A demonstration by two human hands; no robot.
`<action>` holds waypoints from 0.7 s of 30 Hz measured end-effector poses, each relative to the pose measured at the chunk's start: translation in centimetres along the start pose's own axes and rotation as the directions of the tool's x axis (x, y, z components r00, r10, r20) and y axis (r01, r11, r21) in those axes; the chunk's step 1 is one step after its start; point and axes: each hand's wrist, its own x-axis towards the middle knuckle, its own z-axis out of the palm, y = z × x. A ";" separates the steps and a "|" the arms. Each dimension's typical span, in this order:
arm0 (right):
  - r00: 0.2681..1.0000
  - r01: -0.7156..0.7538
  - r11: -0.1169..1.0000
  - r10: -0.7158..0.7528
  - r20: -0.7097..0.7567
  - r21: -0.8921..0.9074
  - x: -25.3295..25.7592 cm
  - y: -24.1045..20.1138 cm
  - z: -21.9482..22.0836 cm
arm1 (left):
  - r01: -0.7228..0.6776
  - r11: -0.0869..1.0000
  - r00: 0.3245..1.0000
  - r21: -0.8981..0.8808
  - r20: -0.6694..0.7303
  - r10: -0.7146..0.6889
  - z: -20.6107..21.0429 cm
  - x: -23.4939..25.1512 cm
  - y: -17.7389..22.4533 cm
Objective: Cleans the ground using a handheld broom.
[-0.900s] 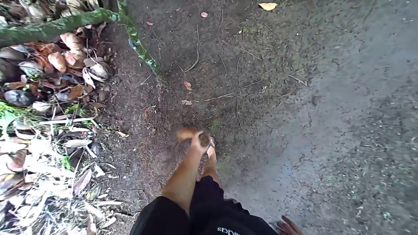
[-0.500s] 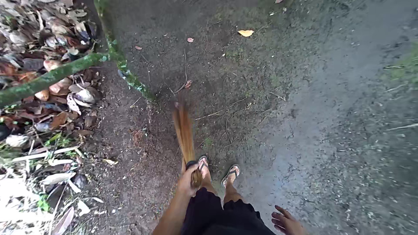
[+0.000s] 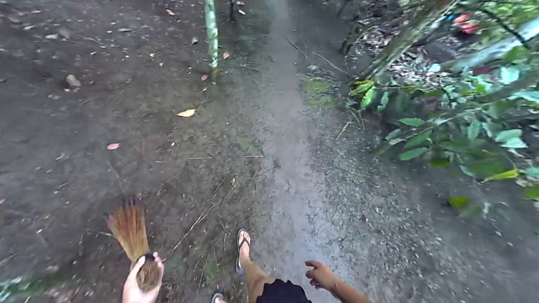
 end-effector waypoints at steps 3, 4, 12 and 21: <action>0.999 -0.049 0.999 0.049 -0.001 0.018 0.6 -3.4 -3.0 | -0.063 0.985 0.995 0.161 0.083 0.051 1.5 -0.7 -1.9; 0.998 -0.066 0.997 0.066 -0.001 0.027 1.0 -4.6 -4.1 | -0.086 0.979 0.994 0.186 0.084 0.071 2.2 -1.2 -2.7; 0.999 -0.040 0.995 0.039 0.010 0.096 3.9 -10.6 -6.9 | -0.025 0.999 0.962 -0.027 -0.272 0.017 10.1 -1.5 -8.4; 0.999 -0.049 0.998 0.050 -0.010 0.045 4.2 -12.5 -8.7 | 0.164 0.958 0.963 -0.237 -0.174 -0.208 15.5 0.5 -8.6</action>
